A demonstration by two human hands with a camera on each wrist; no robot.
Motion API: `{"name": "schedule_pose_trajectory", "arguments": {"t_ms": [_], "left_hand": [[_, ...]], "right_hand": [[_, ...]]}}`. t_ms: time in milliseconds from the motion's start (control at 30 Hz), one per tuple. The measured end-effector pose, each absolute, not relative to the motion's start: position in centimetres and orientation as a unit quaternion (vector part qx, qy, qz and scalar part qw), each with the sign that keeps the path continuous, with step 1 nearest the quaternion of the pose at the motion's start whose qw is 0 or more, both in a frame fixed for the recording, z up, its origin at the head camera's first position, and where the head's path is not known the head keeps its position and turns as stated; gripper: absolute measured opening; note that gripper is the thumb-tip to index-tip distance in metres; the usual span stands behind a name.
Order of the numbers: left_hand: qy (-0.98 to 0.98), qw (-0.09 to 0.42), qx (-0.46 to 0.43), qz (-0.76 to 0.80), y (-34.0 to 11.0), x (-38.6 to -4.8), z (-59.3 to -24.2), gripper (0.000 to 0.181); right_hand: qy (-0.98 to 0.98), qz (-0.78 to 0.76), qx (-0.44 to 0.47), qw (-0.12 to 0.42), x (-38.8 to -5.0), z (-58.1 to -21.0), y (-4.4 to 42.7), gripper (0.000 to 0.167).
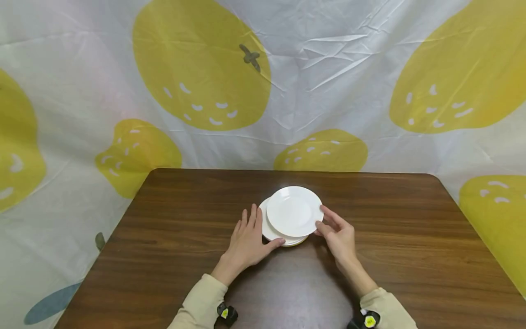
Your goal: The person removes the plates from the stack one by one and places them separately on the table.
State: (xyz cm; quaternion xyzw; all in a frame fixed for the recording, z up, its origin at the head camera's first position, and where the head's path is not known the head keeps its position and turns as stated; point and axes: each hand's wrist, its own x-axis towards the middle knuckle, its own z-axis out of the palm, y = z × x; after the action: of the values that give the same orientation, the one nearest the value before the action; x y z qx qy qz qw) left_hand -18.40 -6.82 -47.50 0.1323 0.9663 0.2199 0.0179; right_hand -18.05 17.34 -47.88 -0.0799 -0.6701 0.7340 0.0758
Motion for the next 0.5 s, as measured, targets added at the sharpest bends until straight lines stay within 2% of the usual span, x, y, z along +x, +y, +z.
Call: {"name": "schedule_pose_trajectory", "arguments": {"t_ms": [500], "left_hand": [[0.965,0.025,0.130,0.226,-6.8,-18.3,-47.3,0.113]], "right_hand": [[-0.650,0.742,-0.116,0.115,-17.5,-47.8,18.5,0.047]]}}
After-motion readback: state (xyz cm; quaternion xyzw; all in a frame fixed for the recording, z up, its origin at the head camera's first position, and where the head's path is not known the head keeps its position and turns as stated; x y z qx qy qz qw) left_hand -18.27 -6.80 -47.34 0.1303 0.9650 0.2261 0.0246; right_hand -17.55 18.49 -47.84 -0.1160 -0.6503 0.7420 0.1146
